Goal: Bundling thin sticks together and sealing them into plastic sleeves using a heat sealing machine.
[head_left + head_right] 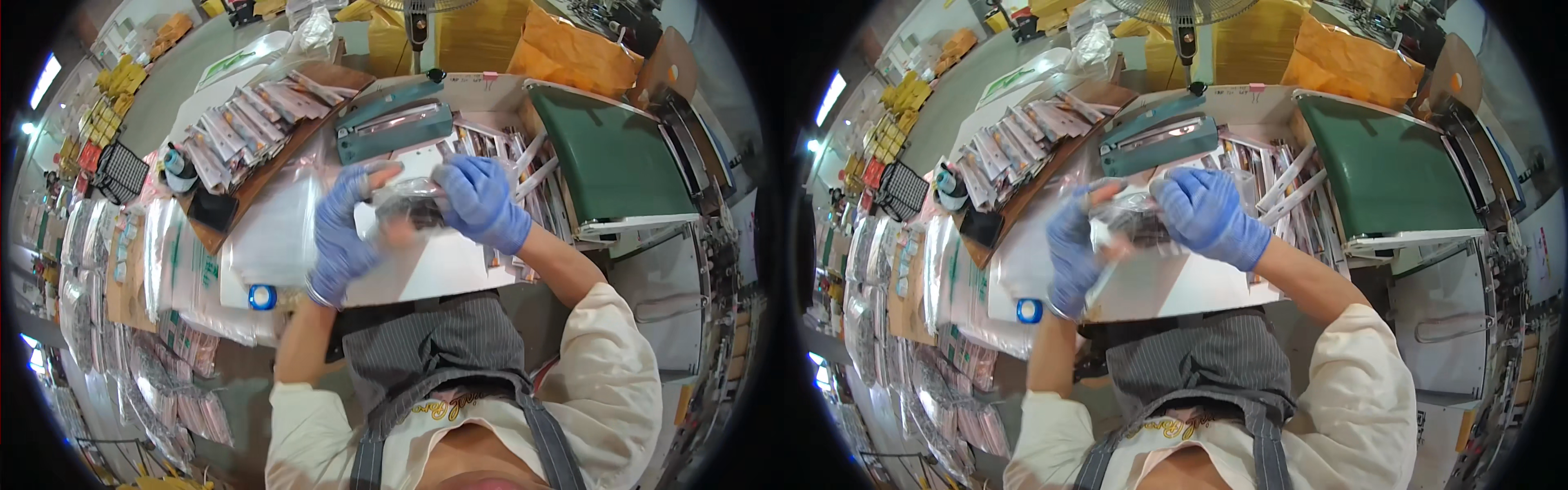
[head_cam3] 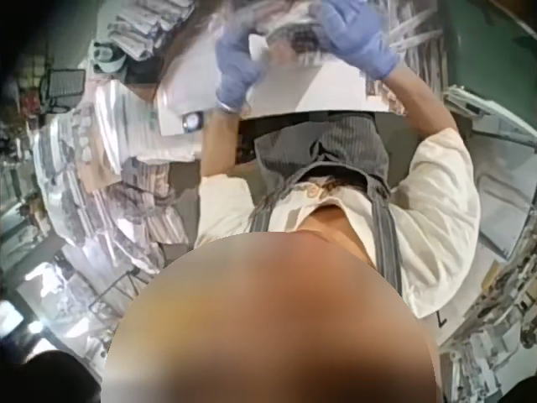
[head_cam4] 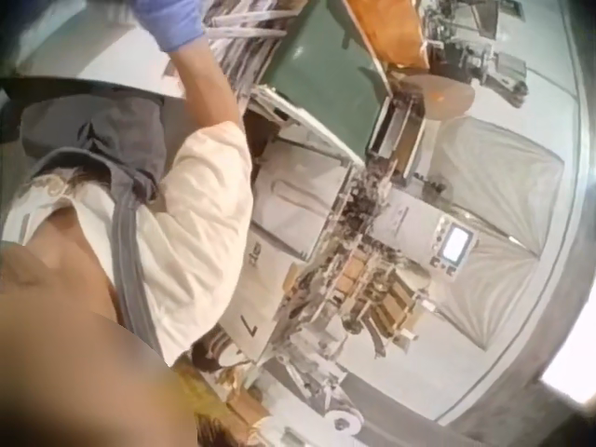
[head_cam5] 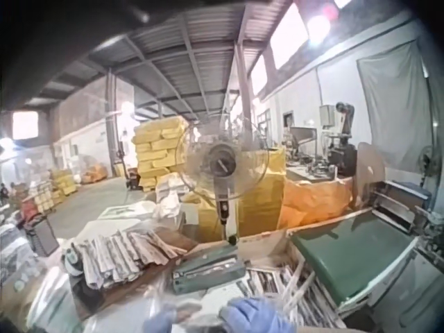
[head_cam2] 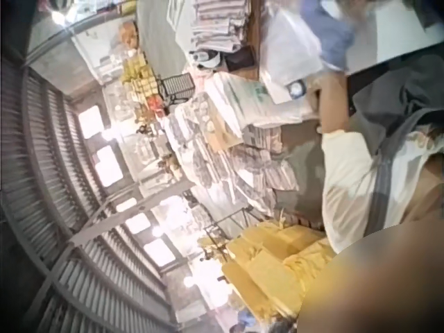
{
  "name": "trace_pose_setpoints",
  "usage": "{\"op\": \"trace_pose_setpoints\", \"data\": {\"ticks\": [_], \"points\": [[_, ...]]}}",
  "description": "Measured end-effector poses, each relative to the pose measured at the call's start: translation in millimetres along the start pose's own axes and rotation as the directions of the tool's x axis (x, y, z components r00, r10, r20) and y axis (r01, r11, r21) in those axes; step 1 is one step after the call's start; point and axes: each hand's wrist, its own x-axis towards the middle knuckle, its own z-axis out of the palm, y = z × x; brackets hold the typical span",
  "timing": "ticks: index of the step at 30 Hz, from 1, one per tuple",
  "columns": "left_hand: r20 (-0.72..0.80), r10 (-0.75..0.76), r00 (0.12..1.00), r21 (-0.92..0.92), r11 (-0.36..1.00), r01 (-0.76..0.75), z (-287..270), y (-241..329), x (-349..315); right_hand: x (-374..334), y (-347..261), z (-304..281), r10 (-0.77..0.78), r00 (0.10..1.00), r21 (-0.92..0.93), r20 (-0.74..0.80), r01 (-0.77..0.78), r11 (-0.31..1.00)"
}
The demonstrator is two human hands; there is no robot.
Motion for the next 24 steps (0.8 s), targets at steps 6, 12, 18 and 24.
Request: {"op": "trace_pose_setpoints", "data": {"ticks": [6,12,18,24], "points": [[0.137,-0.526,0.839,-0.525,0.680,0.512,82,-98,0,31,117,68,0.215,0.976,0.001,0.029,-0.215,0.977],[0.184,-0.825,0.534,-0.574,0.350,0.740,142,-222,16,41,234,209,0.701,0.646,0.081,-0.302,-0.715,0.694],[0.287,-0.885,0.367,-0.725,0.050,0.686,89,-283,32,76,240,194,0.519,0.836,0.493,-0.181,-0.380,0.783],[0.180,-0.916,0.360,-0.662,0.158,0.732,50,-320,-20,-12,283,255,0.866,0.470,0.739,0.173,-0.643,0.202]]}}
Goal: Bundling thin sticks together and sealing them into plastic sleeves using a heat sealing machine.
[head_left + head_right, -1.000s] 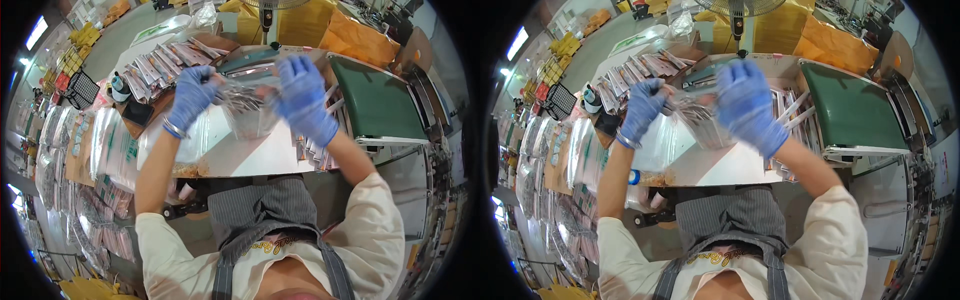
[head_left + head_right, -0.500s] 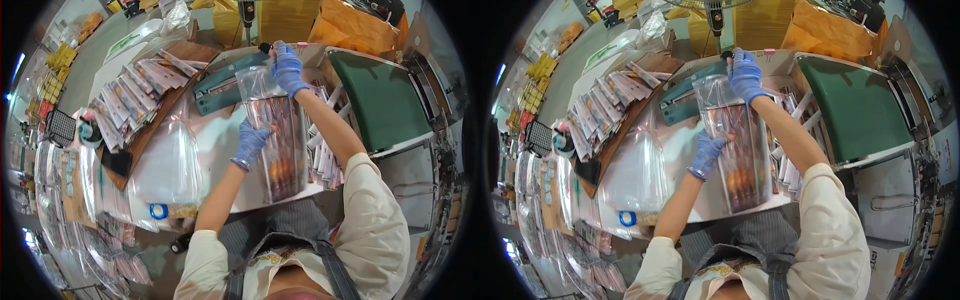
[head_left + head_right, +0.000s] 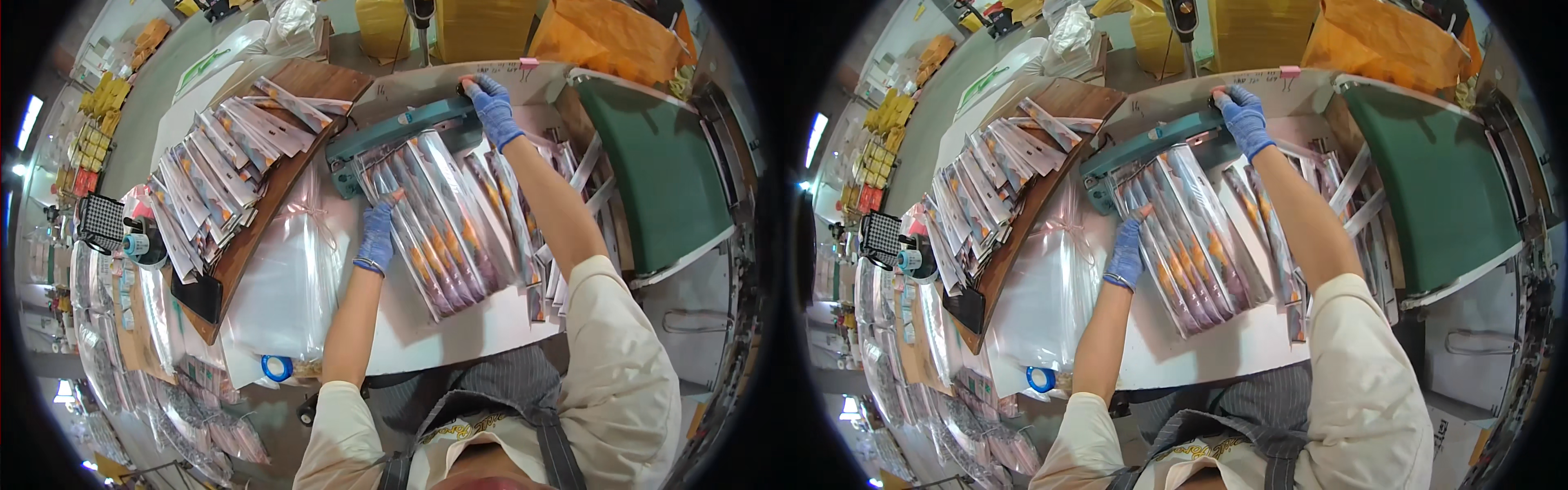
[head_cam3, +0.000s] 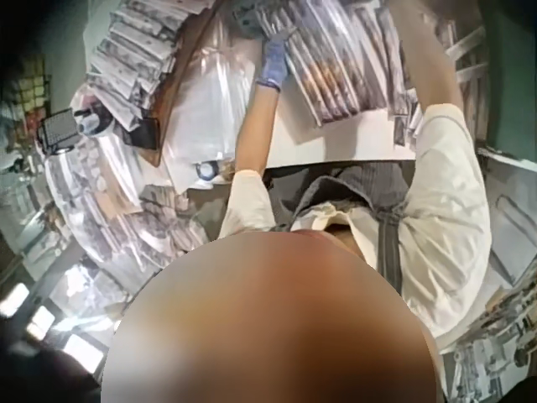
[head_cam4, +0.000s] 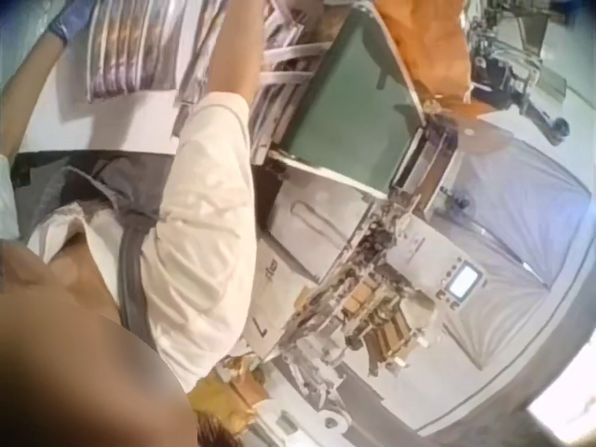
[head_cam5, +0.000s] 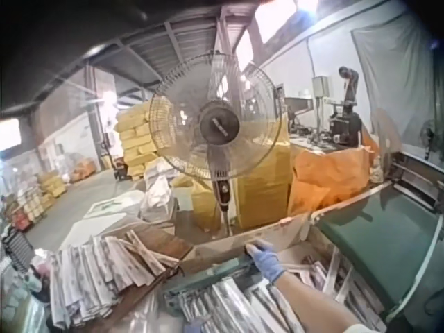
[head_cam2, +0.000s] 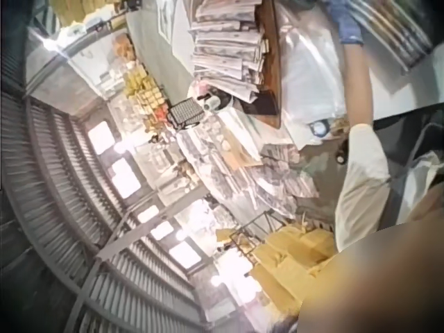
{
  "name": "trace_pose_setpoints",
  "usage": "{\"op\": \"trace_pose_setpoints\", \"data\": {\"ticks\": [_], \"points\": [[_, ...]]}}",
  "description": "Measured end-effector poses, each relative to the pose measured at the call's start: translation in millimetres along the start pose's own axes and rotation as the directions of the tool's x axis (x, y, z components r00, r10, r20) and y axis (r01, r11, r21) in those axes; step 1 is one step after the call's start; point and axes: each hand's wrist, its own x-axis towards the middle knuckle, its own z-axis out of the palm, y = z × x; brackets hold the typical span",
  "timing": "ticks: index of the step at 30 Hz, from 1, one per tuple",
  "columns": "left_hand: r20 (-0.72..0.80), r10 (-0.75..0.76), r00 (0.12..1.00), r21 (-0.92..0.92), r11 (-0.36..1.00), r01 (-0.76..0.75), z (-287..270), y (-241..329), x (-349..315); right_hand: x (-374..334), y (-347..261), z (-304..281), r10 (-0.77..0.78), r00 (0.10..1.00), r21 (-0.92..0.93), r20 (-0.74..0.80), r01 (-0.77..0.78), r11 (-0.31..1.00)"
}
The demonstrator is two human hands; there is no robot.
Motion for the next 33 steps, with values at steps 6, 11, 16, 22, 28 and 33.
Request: {"op": "trace_pose_setpoints", "data": {"ticks": [6,11,16,22,28,33], "points": [[-0.008,0.304,0.953,-0.054,0.951,-0.304,-35,-12,-53,-5,26,18,-0.144,0.965,0.027,-0.219,0.154,0.988],[0.145,0.482,0.864,0.268,0.821,-0.504,2,-45,-77,-3,22,-15,-0.385,0.885,-0.290,-0.264,0.308,0.906],[0.123,0.287,0.950,0.487,0.817,-0.310,16,-22,-96,-84,-28,0,-0.341,0.917,-0.671,-0.208,0.120,0.732],[0.376,0.705,0.601,0.884,-0.078,-0.462,65,-13,-121,-214,-60,-194,-0.118,0.898,-0.873,-0.425,-0.371,0.317],[0.696,0.422,0.581,0.717,-0.436,-0.543,201,-38,-1,-208,-30,-210,-0.192,0.869,-0.841,-0.456,-0.351,0.413],[0.734,0.364,0.574,0.663,-0.568,-0.488,254,-67,71,-171,-17,-195,0.227,0.848,-0.648,-0.479,-0.516,0.561]]}}
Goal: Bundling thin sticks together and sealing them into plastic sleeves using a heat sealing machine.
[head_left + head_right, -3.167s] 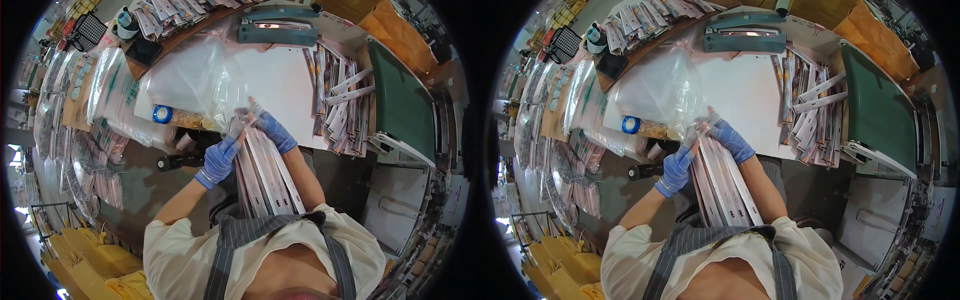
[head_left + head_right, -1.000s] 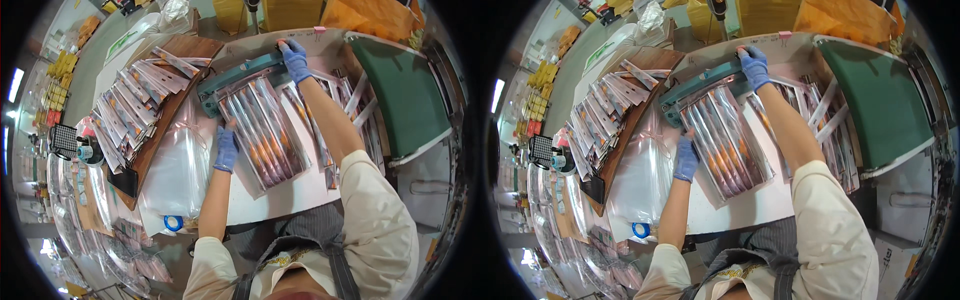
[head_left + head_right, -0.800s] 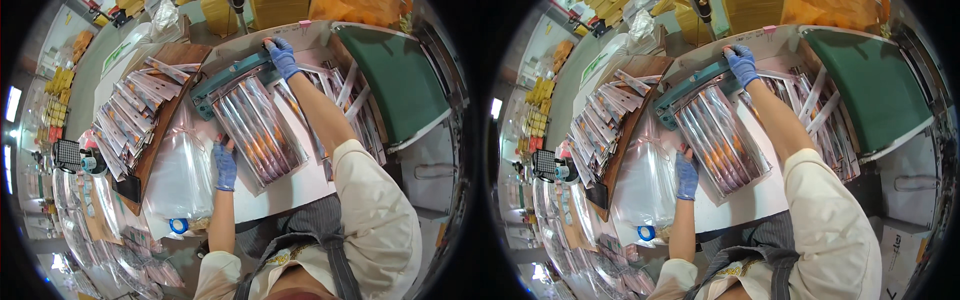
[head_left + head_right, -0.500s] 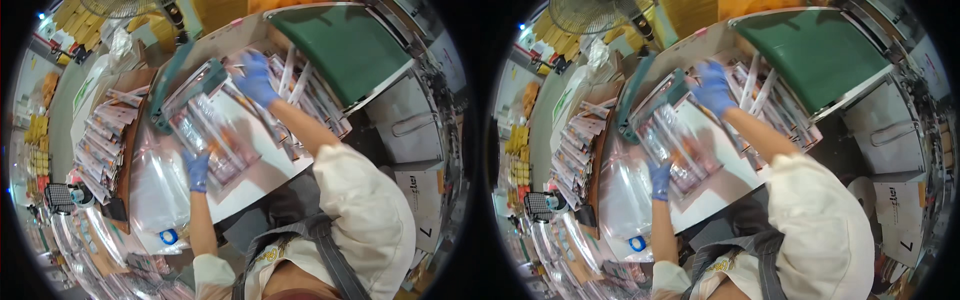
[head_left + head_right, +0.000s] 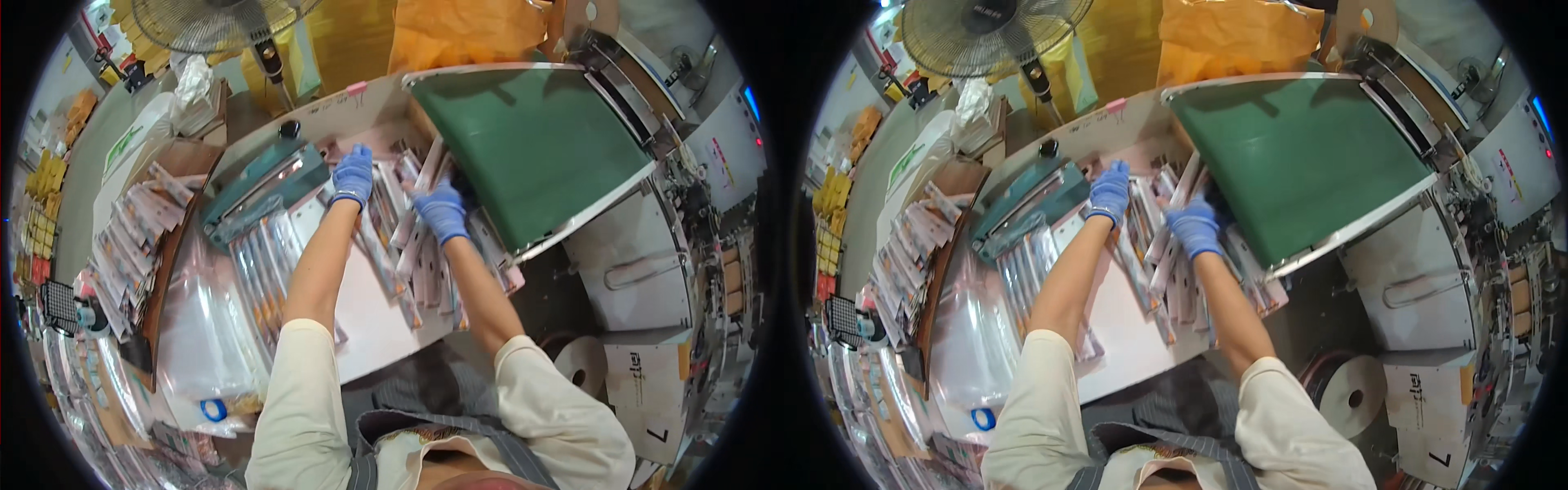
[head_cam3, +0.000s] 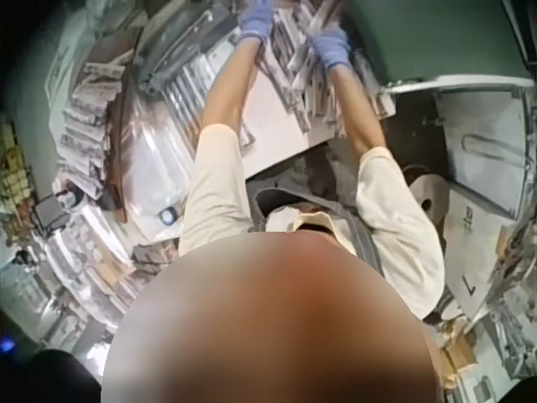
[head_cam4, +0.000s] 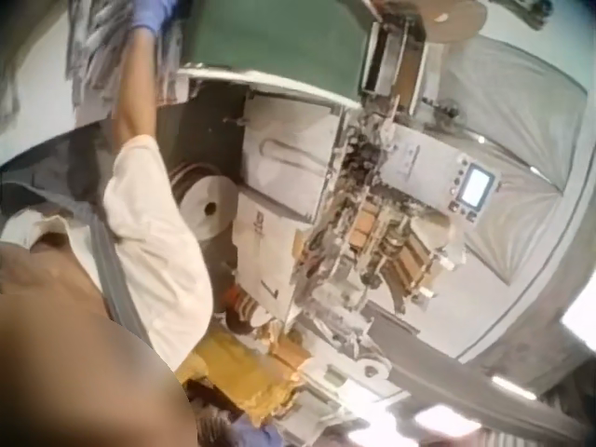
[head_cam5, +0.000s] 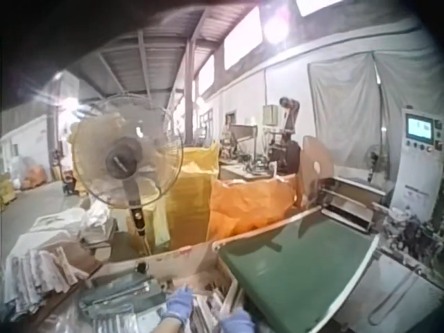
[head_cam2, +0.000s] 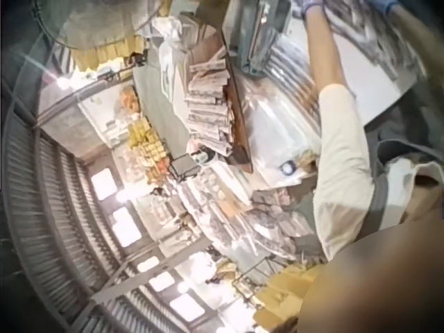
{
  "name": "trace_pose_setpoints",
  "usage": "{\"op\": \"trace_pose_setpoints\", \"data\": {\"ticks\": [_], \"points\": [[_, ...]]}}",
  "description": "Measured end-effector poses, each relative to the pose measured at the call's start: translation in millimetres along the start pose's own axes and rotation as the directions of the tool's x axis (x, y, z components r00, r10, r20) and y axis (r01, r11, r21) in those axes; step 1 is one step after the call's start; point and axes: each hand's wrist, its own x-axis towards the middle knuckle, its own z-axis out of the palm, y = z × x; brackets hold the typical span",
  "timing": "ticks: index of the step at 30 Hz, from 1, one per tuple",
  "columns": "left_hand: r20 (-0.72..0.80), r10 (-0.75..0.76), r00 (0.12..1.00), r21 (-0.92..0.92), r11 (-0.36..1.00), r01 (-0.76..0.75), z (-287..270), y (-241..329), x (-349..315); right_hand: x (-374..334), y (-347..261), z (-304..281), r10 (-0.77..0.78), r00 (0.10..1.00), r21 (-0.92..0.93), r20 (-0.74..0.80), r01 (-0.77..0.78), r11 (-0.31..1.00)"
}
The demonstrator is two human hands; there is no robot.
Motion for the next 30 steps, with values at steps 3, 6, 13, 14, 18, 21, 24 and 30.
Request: {"op": "trace_pose_setpoints", "data": {"ticks": [3,6,13,14,18,21,24,30], "points": [[0.161,0.025,0.987,0.060,0.998,-0.035,17,-4,20,-2,-9,16,-0.158,0.978,-0.395,-0.135,0.093,0.914],[0.203,-0.014,0.979,0.109,0.994,-0.009,4,-10,43,2,8,7,-0.206,0.977,-0.358,-0.060,0.171,0.918],[-0.314,-0.018,0.949,0.166,0.983,0.073,-104,-36,102,3,55,-23,-0.443,0.895,-0.105,-0.049,0.437,0.894],[-0.297,-0.020,0.955,0.175,0.982,0.075,-110,-54,95,1,51,-31,-0.429,0.903,-0.123,0.037,0.430,0.894],[-0.157,0.032,0.987,-0.508,0.854,-0.109,-98,-49,23,6,60,-32,-0.401,0.907,-0.182,0.126,0.418,0.890],[-0.175,0.102,0.979,-0.111,0.986,-0.123,-49,-27,-86,1,41,-14,-0.341,0.930,-0.269,0.137,0.366,0.891],[0.138,-0.579,0.803,-0.401,0.709,0.580,-38,31,-120,-9,35,11,-0.432,0.895,0.235,0.109,0.399,0.886],[0.415,-0.369,0.831,-0.907,-0.100,0.409,-64,32,-178,-102,0,33,-0.150,0.875,0.771,0.460,-0.309,0.557]]}}
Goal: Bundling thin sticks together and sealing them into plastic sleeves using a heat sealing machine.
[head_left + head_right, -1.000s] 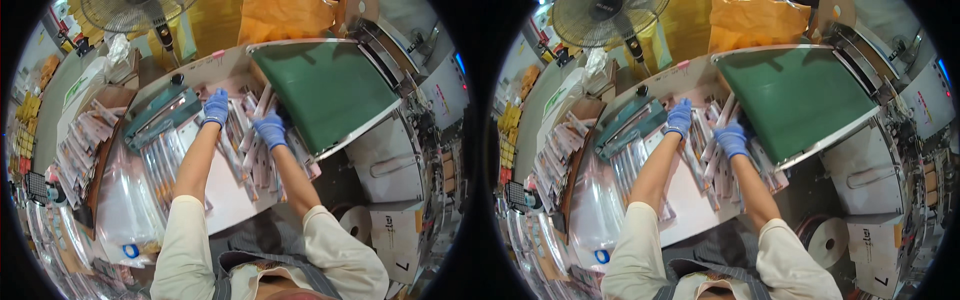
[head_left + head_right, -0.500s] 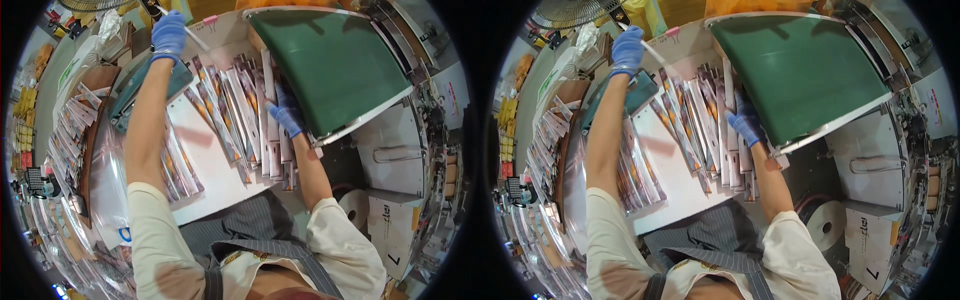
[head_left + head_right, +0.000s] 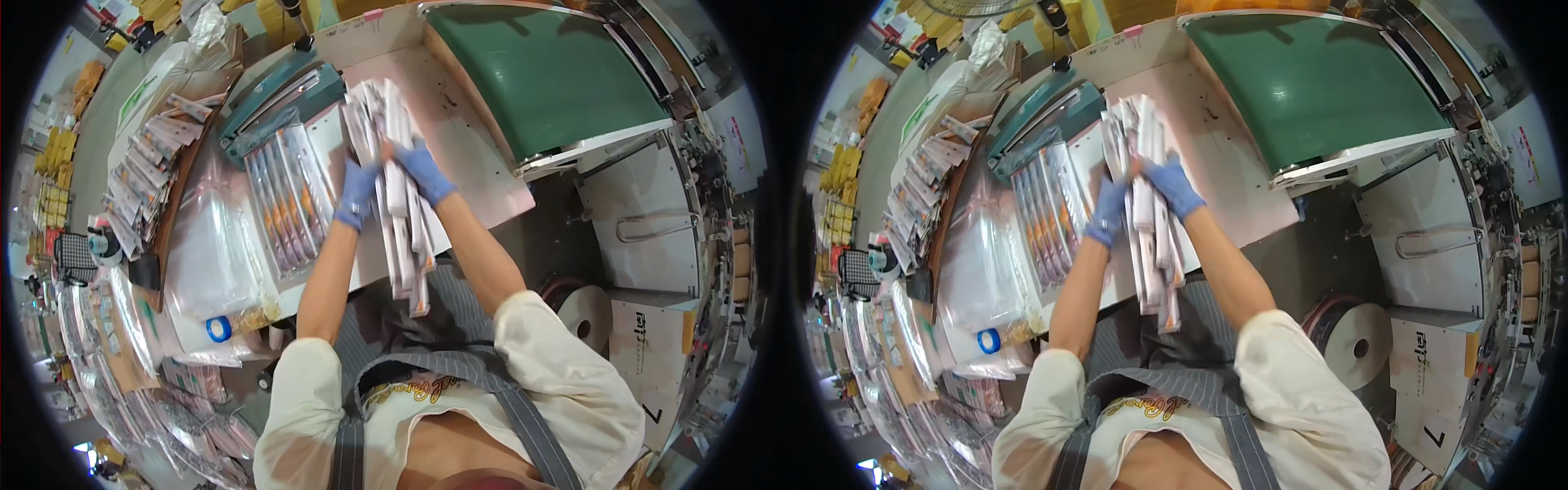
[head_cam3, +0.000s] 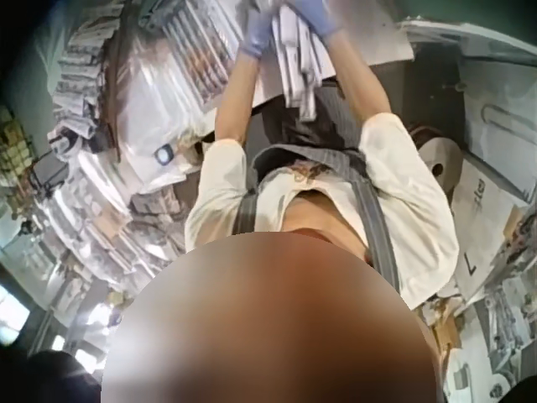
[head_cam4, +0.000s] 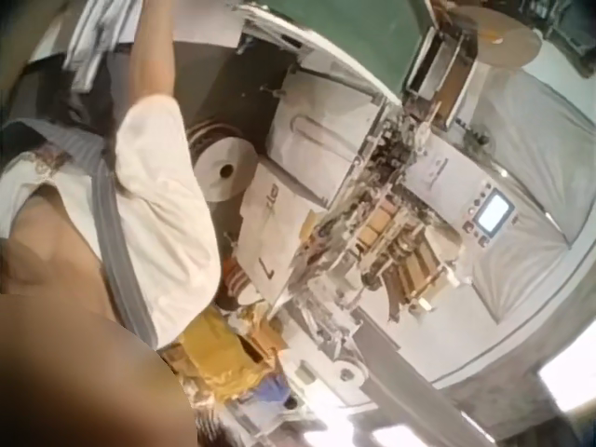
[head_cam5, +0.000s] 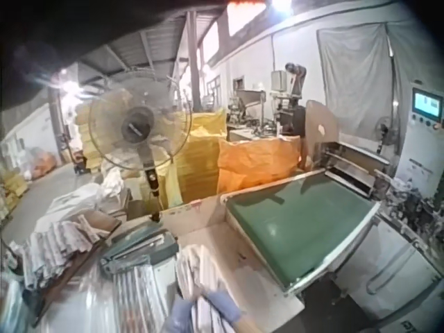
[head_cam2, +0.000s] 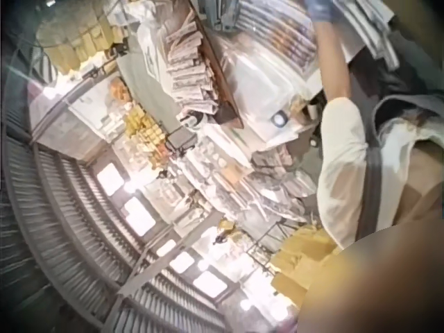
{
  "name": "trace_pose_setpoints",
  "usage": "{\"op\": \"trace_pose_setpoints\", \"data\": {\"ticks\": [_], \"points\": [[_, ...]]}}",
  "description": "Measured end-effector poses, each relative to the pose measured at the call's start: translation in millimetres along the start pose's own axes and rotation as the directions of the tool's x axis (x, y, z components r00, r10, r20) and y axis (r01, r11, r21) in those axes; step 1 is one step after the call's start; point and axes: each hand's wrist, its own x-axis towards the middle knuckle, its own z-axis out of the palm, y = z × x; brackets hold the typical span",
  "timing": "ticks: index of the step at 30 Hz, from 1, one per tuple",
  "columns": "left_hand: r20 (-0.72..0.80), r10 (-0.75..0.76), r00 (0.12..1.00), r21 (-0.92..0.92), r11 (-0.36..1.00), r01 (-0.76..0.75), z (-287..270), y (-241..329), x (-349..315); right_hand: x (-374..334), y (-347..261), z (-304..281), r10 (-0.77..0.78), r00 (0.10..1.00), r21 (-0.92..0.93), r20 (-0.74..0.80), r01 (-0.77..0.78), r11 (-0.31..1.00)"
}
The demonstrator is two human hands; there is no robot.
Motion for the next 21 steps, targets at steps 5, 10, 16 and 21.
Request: {"op": "trace_pose_setpoints", "data": {"ticks": [5,10,16,21], "points": [[0.100,-0.289,0.952,-0.006,0.957,0.291,-12,3,-204,-182,45,-47,0.404,0.859,0.183,0.314,-0.472,0.862],[0.122,-0.169,0.978,-0.038,0.984,0.175,-16,18,-215,-206,2,-11,0.134,0.950,0.064,0.283,-0.158,0.985],[0.370,0.272,0.888,0.207,0.908,-0.364,-43,139,-143,-148,-98,33,-0.545,0.709,-0.143,0.447,0.658,0.739],[0.500,0.402,0.767,-0.384,0.897,-0.220,-59,81,-94,-118,-99,42,-0.556,0.612,0.000,0.563,0.672,0.740]]}}
